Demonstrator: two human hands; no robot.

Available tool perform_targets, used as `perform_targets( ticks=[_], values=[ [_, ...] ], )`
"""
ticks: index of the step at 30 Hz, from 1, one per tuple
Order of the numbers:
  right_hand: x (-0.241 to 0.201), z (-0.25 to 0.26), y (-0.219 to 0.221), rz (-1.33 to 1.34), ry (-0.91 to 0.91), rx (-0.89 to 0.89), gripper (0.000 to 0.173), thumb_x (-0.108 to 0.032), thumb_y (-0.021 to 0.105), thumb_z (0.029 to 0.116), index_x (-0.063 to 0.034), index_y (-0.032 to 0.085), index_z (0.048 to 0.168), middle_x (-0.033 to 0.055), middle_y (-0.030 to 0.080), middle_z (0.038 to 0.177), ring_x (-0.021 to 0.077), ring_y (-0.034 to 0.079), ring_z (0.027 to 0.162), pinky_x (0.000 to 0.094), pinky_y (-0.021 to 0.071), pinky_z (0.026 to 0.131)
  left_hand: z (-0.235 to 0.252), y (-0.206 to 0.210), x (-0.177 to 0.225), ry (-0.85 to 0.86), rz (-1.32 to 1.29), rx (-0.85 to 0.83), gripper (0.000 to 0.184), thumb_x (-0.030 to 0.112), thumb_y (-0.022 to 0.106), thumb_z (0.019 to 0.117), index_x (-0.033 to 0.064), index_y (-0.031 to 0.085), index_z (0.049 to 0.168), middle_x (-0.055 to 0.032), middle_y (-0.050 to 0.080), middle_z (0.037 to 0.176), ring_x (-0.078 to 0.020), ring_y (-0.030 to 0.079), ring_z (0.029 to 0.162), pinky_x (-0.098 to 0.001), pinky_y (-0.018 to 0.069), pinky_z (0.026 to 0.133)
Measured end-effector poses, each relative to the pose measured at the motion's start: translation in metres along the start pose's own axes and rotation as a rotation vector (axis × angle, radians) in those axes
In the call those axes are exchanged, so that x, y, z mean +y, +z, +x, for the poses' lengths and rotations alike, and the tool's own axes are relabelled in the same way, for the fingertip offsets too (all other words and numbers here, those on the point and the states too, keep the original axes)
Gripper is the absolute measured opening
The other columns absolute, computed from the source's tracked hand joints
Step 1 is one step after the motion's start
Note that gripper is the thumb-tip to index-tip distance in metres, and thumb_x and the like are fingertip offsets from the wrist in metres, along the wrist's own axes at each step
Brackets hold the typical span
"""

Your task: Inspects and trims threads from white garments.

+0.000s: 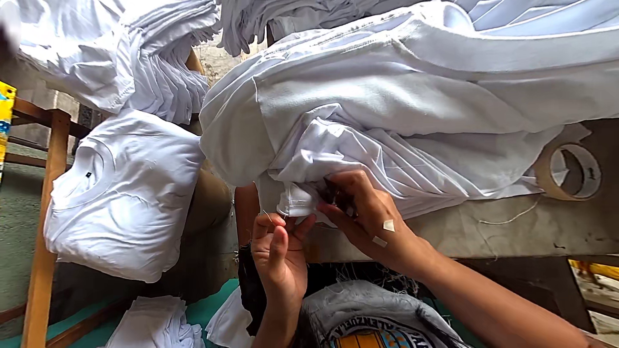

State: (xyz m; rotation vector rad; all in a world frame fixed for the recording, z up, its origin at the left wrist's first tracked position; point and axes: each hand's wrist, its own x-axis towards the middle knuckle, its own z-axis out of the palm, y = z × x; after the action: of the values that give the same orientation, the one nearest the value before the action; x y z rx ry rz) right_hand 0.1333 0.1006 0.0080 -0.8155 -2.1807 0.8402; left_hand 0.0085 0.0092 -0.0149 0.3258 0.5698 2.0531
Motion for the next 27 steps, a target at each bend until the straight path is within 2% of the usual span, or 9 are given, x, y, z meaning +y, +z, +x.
perform_targets(
  ticks=[2,5,7,10,12,15,18,23,27],
  values=[
    [-0.003,-0.005,0.002,-0.039,-0.014,0.030,0.022,-0.018,0.063,0.0986,0.0023,0.058,0.106,0.0069,0.063,0.082,0.0028,0.059,0.074,0.0117,0.0479,0.071,0.000,0.002,-0.002,0.024,0.082,0.013,0.017,0.015,0.068,0.0966,0.0108,0.067,0.114,-0.0093,0.075,0.110,-0.0203,0.073,0.106,-0.0368,0.0584,0.097],
    [-0.009,-0.008,0.006,-0.081,-0.026,0.055,0.017,-0.016,0.063,0.0977,0.0008,0.065,0.099,0.0100,0.066,0.087,0.0062,0.063,0.079,0.0128,0.0501,0.074,0.001,0.005,-0.006,0.070,0.169,0.054,0.023,0.007,0.066,0.0973,0.0113,0.057,0.119,-0.0093,0.075,0.110,-0.0208,0.075,0.102,-0.0374,0.0594,0.095],
    [-0.009,-0.009,0.008,-0.075,-0.036,0.049,0.019,-0.017,0.063,0.0988,0.0020,0.068,0.102,0.0126,0.067,0.093,0.0074,0.064,0.083,0.0123,0.0515,0.076,0.003,0.008,-0.009,0.091,0.244,0.103,0.028,-0.004,0.060,0.0966,0.0111,0.052,0.119,-0.0063,0.077,0.103,-0.0180,0.076,0.098,-0.0358,0.0602,0.093],
    [-0.009,-0.010,0.011,-0.103,-0.040,0.048,0.021,-0.017,0.062,0.0994,0.0023,0.066,0.104,0.0136,0.066,0.095,0.0088,0.063,0.084,0.0124,0.0497,0.077,0.008,0.009,-0.015,0.155,0.332,0.222,0.026,-0.013,0.058,0.0926,0.0080,0.067,0.104,-0.0012,0.077,0.087,-0.0110,0.076,0.083,-0.0300,0.0628,0.083],
    [-0.010,-0.009,0.011,-0.144,-0.046,0.044,0.023,-0.019,0.061,0.0991,0.0020,0.067,0.108,0.0141,0.066,0.095,0.0107,0.063,0.082,0.0141,0.0500,0.074,0.011,0.006,-0.017,0.197,0.353,0.222,0.023,-0.010,0.060,0.0928,0.0081,0.072,0.097,0.0002,0.076,0.085,-0.0073,0.074,0.081,-0.0262,0.0621,0.080],
    [-0.012,-0.009,0.004,-0.258,-0.060,0.063,0.030,-0.024,0.060,0.1013,-0.0006,0.068,0.119,0.0140,0.067,0.098,0.0155,0.063,0.074,0.0237,0.0511,0.063,0.010,0.007,-0.013,0.198,0.332,0.186,0.020,-0.009,0.061,0.0937,0.0072,0.071,0.101,-0.0013,0.077,0.089,-0.0097,0.075,0.084,-0.0295,0.0630,0.082],
    [-0.012,-0.006,-0.005,-0.369,-0.086,0.076,0.038,-0.029,0.059,0.1018,-0.0024,0.068,0.128,0.0143,0.061,0.099,0.0182,0.056,0.070,0.0285,0.0447,0.059,0.009,0.011,-0.007,0.171,0.341,0.182,0.030,-0.013,0.057,0.0931,0.0076,0.060,0.115,-0.0022,0.077,0.092,-0.0129,0.076,0.088,-0.0328,0.0633,0.084],
    [-0.009,-0.004,-0.001,-0.380,-0.099,0.068,0.024,-0.025,0.053,0.1014,-0.0026,0.061,0.104,0.0071,0.058,0.077,0.0168,0.054,0.063,0.0280,0.0412,0.055,0.008,0.013,-0.005,0.163,0.349,0.177,0.032,-0.015,0.055,0.0926,0.0076,0.057,0.115,-0.0044,0.078,0.093,-0.0153,0.077,0.089,-0.0342,0.0630,0.086],
    [-0.008,-0.002,0.003,-0.380,-0.108,0.056,0.021,-0.023,0.052,0.1007,-0.0032,0.060,0.101,0.0056,0.058,0.075,0.0157,0.054,0.063,0.0268,0.0421,0.056,0.007,0.013,-0.005,0.165,0.392,0.176,0.032,-0.015,0.056,0.0915,0.0081,0.057,0.114,-0.0039,0.078,0.094,-0.0148,0.077,0.090,-0.0330,0.0626,0.086]
  ],
)
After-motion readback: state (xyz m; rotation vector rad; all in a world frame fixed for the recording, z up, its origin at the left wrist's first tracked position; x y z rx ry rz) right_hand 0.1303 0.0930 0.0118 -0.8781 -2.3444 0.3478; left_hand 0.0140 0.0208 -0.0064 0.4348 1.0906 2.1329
